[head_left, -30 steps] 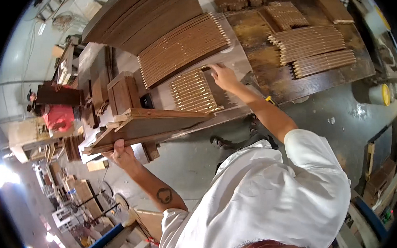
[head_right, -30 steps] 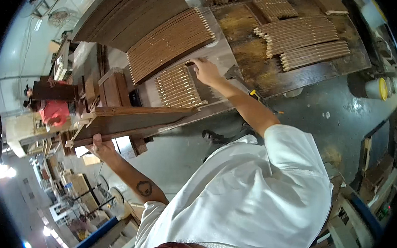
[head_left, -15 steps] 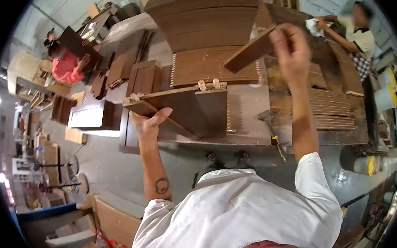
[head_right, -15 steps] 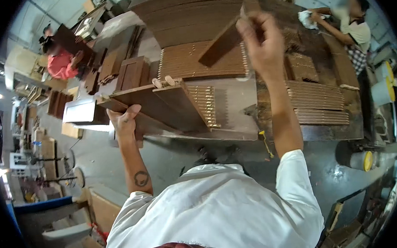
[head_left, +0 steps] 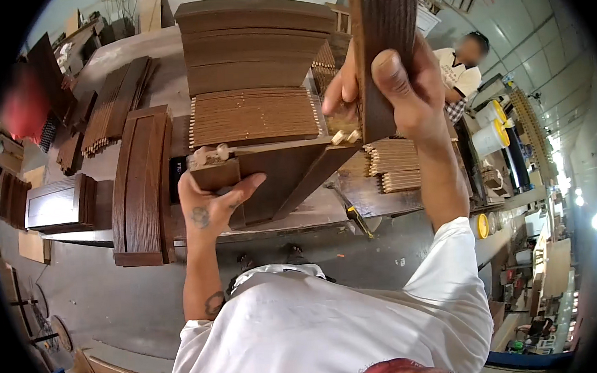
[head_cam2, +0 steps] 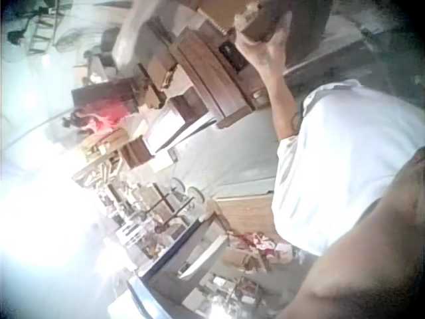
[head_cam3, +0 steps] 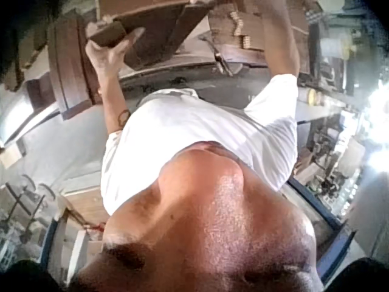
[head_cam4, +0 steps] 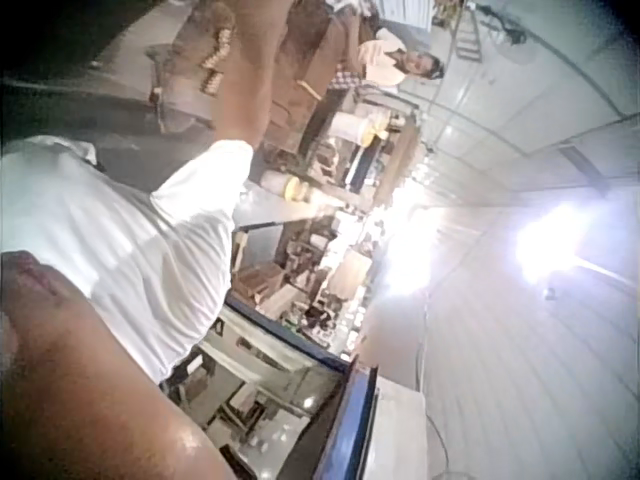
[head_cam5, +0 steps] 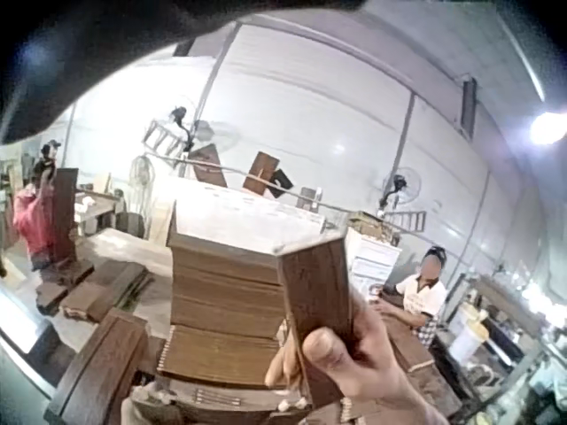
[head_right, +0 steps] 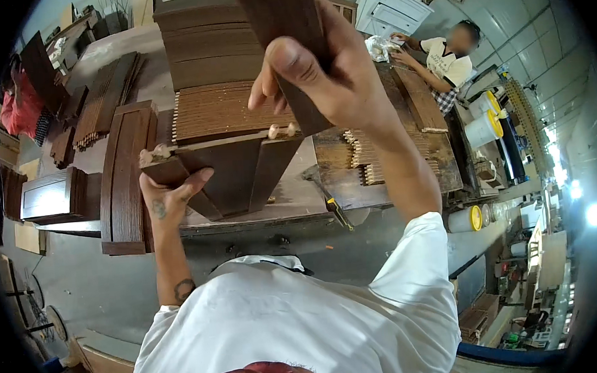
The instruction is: The person assembles wooden furniture parts by fitting panels and dowels together by hand and tapping the pieces into place with a hammer.
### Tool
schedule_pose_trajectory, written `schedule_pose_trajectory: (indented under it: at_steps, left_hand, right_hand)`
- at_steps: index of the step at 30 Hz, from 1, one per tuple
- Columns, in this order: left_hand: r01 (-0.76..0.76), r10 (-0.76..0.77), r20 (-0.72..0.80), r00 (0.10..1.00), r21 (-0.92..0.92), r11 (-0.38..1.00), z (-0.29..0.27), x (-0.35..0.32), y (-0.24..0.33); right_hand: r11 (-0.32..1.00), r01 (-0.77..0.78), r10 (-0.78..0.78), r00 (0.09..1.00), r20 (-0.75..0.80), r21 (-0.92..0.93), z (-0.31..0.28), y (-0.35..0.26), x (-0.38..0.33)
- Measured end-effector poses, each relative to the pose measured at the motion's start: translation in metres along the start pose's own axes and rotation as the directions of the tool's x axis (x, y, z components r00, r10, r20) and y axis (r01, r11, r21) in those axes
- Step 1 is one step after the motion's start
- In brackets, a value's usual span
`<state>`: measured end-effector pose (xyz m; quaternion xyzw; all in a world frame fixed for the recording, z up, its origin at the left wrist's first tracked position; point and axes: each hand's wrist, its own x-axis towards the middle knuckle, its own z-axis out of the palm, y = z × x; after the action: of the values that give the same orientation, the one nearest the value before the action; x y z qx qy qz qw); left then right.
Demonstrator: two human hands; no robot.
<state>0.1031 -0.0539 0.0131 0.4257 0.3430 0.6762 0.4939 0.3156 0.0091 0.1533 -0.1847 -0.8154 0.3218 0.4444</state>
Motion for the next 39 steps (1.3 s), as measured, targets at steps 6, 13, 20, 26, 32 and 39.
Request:
schedule_pose_trajectory:
  at_steps: [6, 13, 20, 26, 32, 39]
  left_hand:
    - [0.063, -0.061, 0.075, 0.995, -0.022, 0.998, -0.008, 0.011, -0.009]
    - [0.070, -0.083, 0.117, 0.990, 0.110, 0.991, -0.010, 0.021, -0.003]
    - [0.069, -0.065, 0.174, 0.983, -0.020, 0.997, -0.013, 0.024, -0.006]
    - [-0.046, 0.018, 0.163, 0.986, 0.172, 0.984, -0.019, 0.027, -0.028]
    - [-0.133, 0.098, 0.210, 0.973, 0.159, 0.978, -0.018, 0.028, -0.022]
    - [-0.137, 0.077, 0.305, 0.949, 0.182, 0.974, -0.027, 0.028, -0.008]
  right_hand:
    - [0.993, -0.019, 0.030, 0.995, 0.091, -0.119, 0.005, -0.003, 0.014]
    - [0.995, -0.094, 0.091, 0.979, 0.185, 0.010, 0.002, 0.007, 0.027]
    - [0.834, -0.087, 0.313, 0.888, 0.338, -0.545, 0.016, -0.006, 0.043]
    - [0.786, -0.004, 0.402, 0.764, 0.506, -0.618, 0.023, -0.017, 0.055]
    - [0.724, -0.007, 0.490, 0.709, 0.507, -0.690, 0.036, -0.019, 0.059]
    - [0.717, 0.125, 0.465, 0.647, 0.604, -0.686, 0.037, -0.017, 0.061]
